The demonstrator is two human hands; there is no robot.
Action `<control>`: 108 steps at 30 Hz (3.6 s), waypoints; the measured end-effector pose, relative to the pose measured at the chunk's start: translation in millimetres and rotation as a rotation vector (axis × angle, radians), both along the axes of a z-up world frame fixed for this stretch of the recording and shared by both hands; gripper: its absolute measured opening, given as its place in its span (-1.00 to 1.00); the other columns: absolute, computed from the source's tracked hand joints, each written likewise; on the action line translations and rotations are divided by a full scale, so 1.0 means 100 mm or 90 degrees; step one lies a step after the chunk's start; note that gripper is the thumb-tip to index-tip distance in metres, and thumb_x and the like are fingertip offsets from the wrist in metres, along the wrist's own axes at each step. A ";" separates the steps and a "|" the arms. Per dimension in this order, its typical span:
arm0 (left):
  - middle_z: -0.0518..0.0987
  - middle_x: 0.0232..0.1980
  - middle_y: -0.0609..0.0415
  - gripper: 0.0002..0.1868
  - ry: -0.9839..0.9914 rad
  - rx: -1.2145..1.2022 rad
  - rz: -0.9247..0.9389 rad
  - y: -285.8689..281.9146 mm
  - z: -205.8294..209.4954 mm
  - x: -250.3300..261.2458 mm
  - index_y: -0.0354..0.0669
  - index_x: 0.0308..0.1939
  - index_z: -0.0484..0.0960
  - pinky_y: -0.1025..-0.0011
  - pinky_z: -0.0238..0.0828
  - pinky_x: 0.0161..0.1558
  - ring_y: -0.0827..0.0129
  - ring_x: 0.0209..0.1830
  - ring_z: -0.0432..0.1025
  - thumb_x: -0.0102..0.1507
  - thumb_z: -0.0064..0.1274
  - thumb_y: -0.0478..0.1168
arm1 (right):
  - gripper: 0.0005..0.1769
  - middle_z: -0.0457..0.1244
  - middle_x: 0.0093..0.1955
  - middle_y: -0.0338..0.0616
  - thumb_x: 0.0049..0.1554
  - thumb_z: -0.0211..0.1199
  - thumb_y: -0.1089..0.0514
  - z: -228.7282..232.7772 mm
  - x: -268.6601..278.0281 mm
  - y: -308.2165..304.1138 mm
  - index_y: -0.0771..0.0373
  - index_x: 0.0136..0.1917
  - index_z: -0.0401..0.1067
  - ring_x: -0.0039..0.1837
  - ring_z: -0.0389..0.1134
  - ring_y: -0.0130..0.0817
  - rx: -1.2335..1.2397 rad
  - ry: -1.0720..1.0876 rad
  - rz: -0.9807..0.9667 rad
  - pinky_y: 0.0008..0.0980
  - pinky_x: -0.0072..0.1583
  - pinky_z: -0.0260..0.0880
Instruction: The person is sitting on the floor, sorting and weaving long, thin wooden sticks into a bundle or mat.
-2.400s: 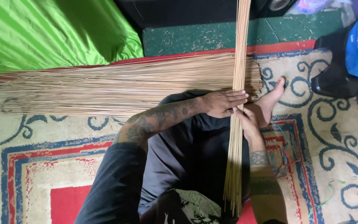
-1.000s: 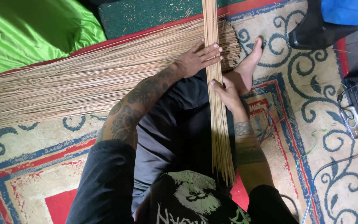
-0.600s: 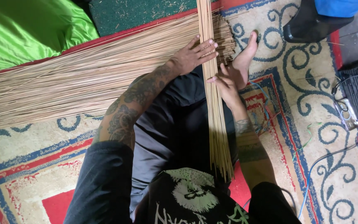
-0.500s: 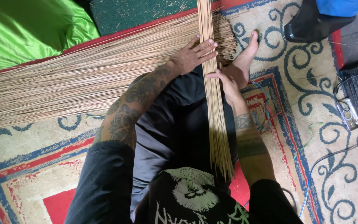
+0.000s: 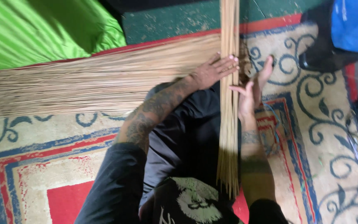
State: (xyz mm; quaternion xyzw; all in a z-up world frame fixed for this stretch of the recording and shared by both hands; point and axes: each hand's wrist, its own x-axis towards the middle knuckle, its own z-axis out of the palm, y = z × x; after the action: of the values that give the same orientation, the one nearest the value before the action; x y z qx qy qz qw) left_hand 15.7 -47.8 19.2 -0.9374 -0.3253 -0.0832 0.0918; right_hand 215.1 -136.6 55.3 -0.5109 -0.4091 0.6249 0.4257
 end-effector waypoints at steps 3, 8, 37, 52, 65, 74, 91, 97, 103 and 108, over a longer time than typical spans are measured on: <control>-0.14 0.69 -0.10 0.02 -0.074 -0.092 0.065 -0.01 0.30 -0.20 -0.04 0.63 -0.02 -0.23 -0.11 0.58 0.04 0.70 -0.20 0.18 0.22 -0.38 | -0.01 -0.18 0.68 0.26 0.23 -0.24 -0.56 -0.19 0.18 0.06 0.41 0.15 0.49 0.70 -0.24 0.12 0.016 0.148 -0.128 -0.06 0.68 -0.44; -0.01 0.64 0.03 -0.11 -0.196 -0.345 0.375 0.20 -0.20 -0.83 0.10 0.58 0.03 -0.16 0.11 0.46 0.11 0.67 -0.09 0.24 0.10 0.09 | -0.41 0.20 0.54 0.02 0.21 0.07 -0.44 -0.69 0.55 0.20 0.10 -0.07 0.52 0.54 0.23 -0.13 0.031 0.346 -0.206 -0.10 0.52 0.23; 0.68 -0.05 0.12 -0.70 0.059 -0.278 0.611 0.63 -1.66 -1.53 0.07 -0.01 0.71 -0.05 0.31 0.05 0.17 0.08 0.55 0.35 -0.10 -0.02 | -0.42 0.02 0.61 0.09 0.41 -0.08 -0.09 -0.34 0.10 -0.13 0.01 0.64 0.02 0.64 -0.06 -0.04 0.114 0.012 -0.088 -0.01 0.61 -0.12; 0.57 -0.11 0.14 -0.90 -0.395 -0.031 0.702 -1.53 -0.57 -2.69 0.07 -0.08 0.60 0.06 0.23 0.30 0.21 0.08 0.47 0.39 -0.01 -0.23 | -0.40 0.21 0.44 0.08 0.43 -0.15 -0.29 -0.42 0.10 -0.05 0.09 0.50 0.29 0.40 0.25 -0.09 0.132 -0.100 -0.140 -0.01 0.40 0.26; 0.49 -0.31 0.02 -0.73 -0.511 0.098 0.295 -2.12 1.13 -1.46 -0.01 0.05 0.68 0.15 0.35 -0.18 0.08 -0.25 0.44 0.36 -0.09 -0.27 | -0.59 0.35 -0.09 0.03 0.33 0.13 0.26 0.68 -0.28 -0.79 0.31 0.43 0.37 -0.10 0.35 -0.37 0.405 -0.292 0.064 -0.37 -0.04 0.35; 0.57 -0.42 0.11 -0.85 -0.465 -0.155 0.345 -2.23 1.18 -0.62 0.06 -0.22 0.69 0.17 0.51 -0.28 0.13 -0.32 0.54 0.31 0.01 -0.12 | -0.70 0.37 0.03 0.02 0.42 -0.09 0.12 -0.19 -0.10 -0.42 0.26 0.16 0.43 -0.25 0.31 -0.47 0.256 -0.066 -0.024 -0.58 -0.19 0.26; 0.51 -0.46 0.05 -0.81 -0.637 -0.287 0.297 -2.39 1.25 -0.99 0.10 -0.23 0.74 0.16 0.50 -0.32 -0.01 -0.35 0.53 0.36 0.05 -0.04 | -0.74 0.36 -0.21 0.08 0.33 0.06 0.18 0.11 -0.78 -1.02 0.34 -0.04 0.51 -0.28 0.34 -0.36 0.245 0.038 0.076 -0.47 -0.11 0.37; 0.54 -0.42 -0.01 -0.81 -0.633 -0.285 0.308 -2.37 1.27 -1.24 0.06 -0.13 0.74 0.09 0.51 -0.29 -0.06 -0.32 0.55 0.38 0.02 -0.08 | -0.59 0.27 -0.29 -0.04 0.41 -0.02 0.05 0.36 -0.35 -0.80 0.41 0.01 0.50 -0.21 0.29 -0.38 0.311 -0.069 0.049 -0.44 0.02 0.34; 0.60 -0.40 -0.03 -0.85 -0.645 -0.257 0.420 -2.55 1.06 -1.81 -0.02 -0.18 0.77 0.16 0.49 -0.25 -0.07 -0.33 0.54 0.33 0.14 -0.11 | -0.64 0.10 -0.28 -0.19 0.49 -0.13 0.16 0.40 0.15 -0.71 0.51 0.11 0.38 -0.20 0.22 -0.42 0.317 -0.005 -0.094 -0.43 0.07 0.36; 0.61 -0.40 0.08 -0.89 -0.712 -0.245 0.462 -2.63 0.93 -1.77 0.08 -0.18 0.79 0.29 0.48 -0.25 0.10 -0.37 0.55 0.31 0.19 -0.10 | -0.66 0.10 -0.28 -0.20 0.47 -0.10 0.15 0.39 -0.30 -0.84 0.47 0.08 0.37 -0.16 0.23 -0.45 0.286 0.047 -0.077 -0.45 0.06 0.36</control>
State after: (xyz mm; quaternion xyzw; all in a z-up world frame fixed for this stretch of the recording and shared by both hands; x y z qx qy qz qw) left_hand -161.4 -311.2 112.6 -0.5851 -0.6258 -0.4590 -0.2354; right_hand 185.5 -220.7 94.6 -0.4038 -0.4904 0.5098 0.5802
